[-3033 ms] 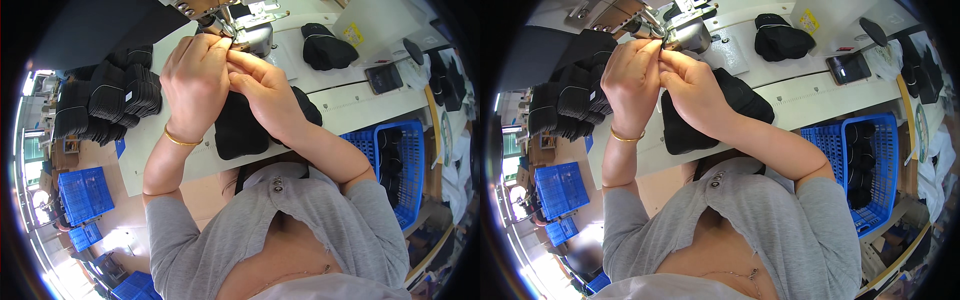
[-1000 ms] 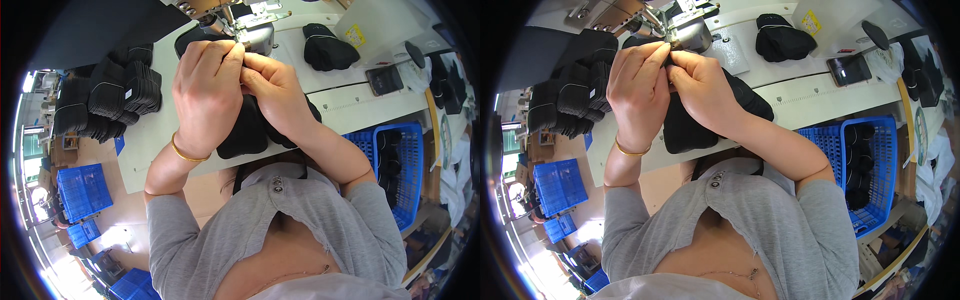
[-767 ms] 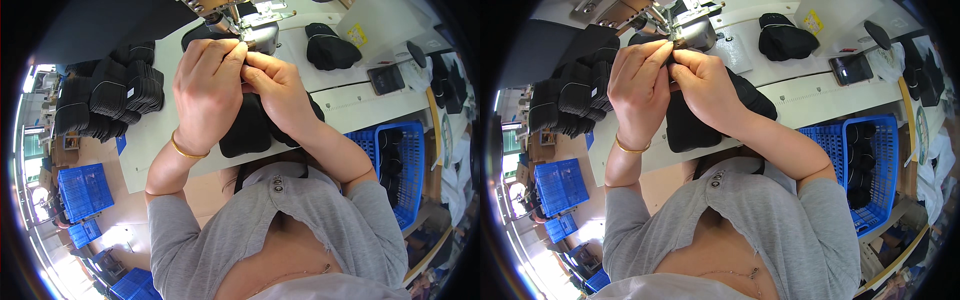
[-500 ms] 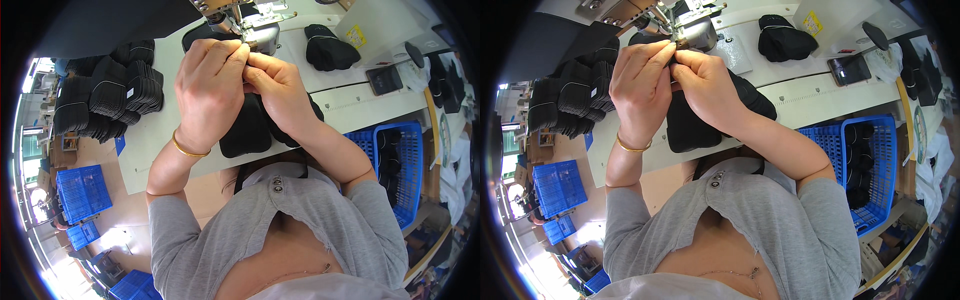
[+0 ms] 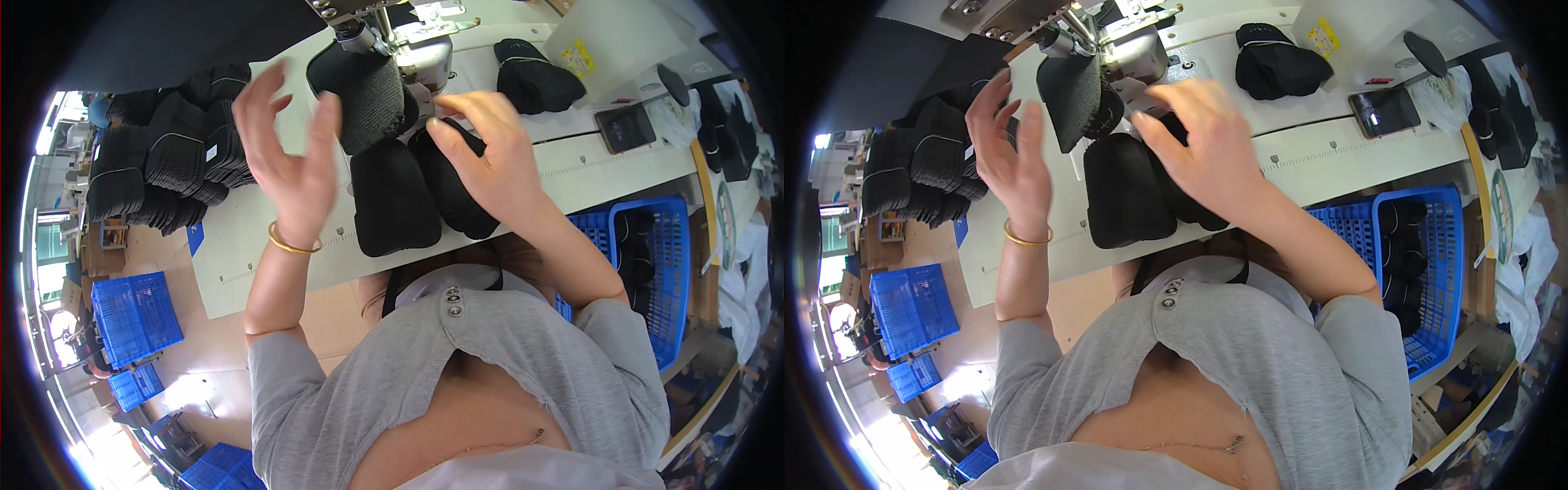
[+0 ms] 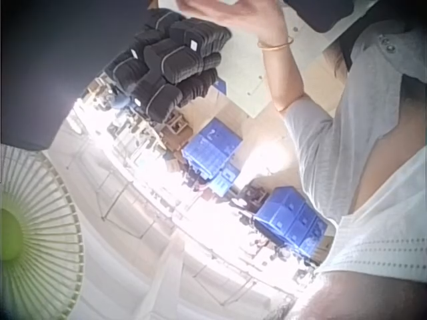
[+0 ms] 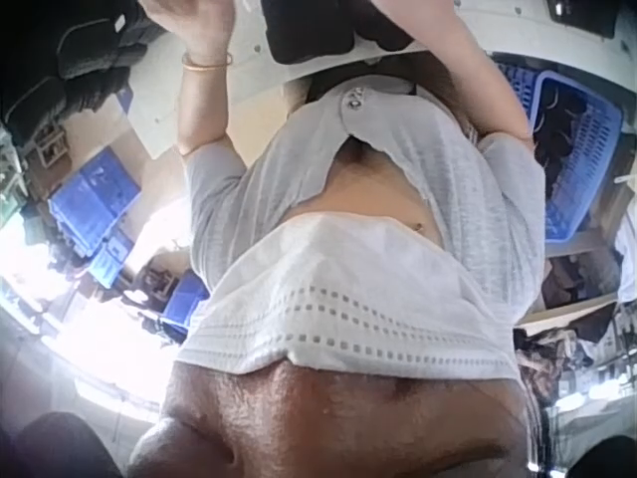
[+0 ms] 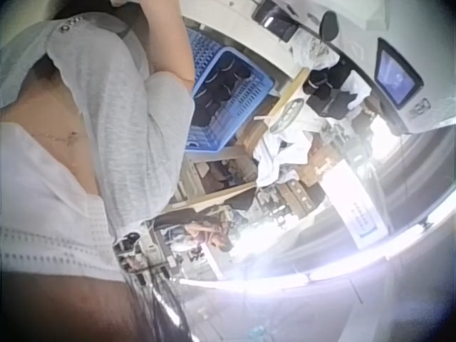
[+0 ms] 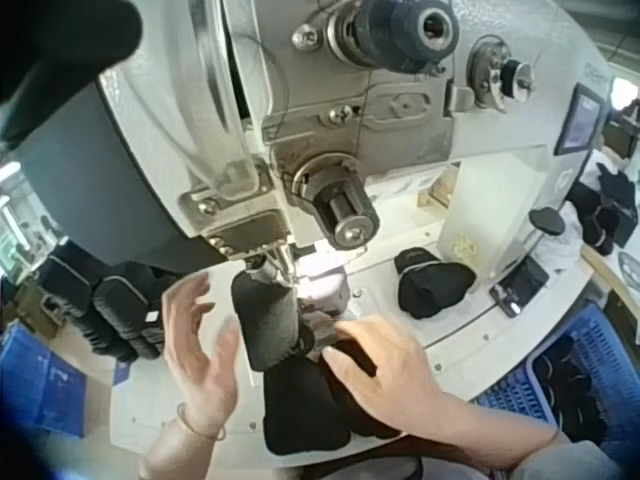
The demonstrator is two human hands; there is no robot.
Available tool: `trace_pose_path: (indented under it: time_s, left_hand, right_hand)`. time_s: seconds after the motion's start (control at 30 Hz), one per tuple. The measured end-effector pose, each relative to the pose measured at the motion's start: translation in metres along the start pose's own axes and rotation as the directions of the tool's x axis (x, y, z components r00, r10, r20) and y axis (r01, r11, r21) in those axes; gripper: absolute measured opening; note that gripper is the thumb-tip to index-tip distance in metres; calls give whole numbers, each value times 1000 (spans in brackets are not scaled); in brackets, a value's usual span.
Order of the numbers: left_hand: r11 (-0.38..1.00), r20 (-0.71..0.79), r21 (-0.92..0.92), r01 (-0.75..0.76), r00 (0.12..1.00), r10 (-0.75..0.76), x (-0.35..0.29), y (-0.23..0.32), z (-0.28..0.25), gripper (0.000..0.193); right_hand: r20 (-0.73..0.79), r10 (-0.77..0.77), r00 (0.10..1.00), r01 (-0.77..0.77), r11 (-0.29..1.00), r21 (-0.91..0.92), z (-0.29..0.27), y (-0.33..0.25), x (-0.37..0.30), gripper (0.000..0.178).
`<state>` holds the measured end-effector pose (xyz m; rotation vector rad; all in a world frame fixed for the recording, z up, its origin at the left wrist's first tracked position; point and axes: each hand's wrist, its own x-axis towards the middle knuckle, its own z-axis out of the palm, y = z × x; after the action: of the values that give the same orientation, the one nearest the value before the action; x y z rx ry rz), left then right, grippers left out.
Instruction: Stitching black fabric components using an industrial sewing machine.
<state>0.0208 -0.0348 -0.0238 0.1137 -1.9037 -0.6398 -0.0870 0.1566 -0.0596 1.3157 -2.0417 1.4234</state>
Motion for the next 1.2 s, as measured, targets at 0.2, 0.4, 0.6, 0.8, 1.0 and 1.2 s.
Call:
trace_pose_path:
  time_s: [0.2, 0.4, 0.6, 0.8, 1.0, 1.2]
  left_hand:
    - [341, 626, -469, 815, 579, -522, 26, -47, 11, 26]
    - [267, 563, -474, 839, 522, -640, 74, -136, 48, 32]
    - [875, 373, 386, 292, 818, -437, 13, -91, 21, 73]
    - [865, 668, 229, 446, 574, -473, -78, 16, -23, 84]
    - [883, 540, 451, -131, 828, -153, -78, 38, -18, 73]
    - [-69, 630, -616, 785, 438, -641, -36, 47, -23, 35]
  right_hand:
    - [179, 168, 969, -88, 918, -388, -13, 22, -38, 63]
    - [206, 229, 951, -151, 930, -336, -9, 22, -44, 52]
    - [114, 179, 977, -139, 946, -292, -9, 26, -50, 41]
    - [45, 32, 998, -18, 959, -282, -3, 25, -54, 35]
    - [-131, -63, 989, 31, 971, -235, -5, 25, -46, 28]
    - [-284, 33, 958, 64, 944, 325, -20, -4, -19, 24]
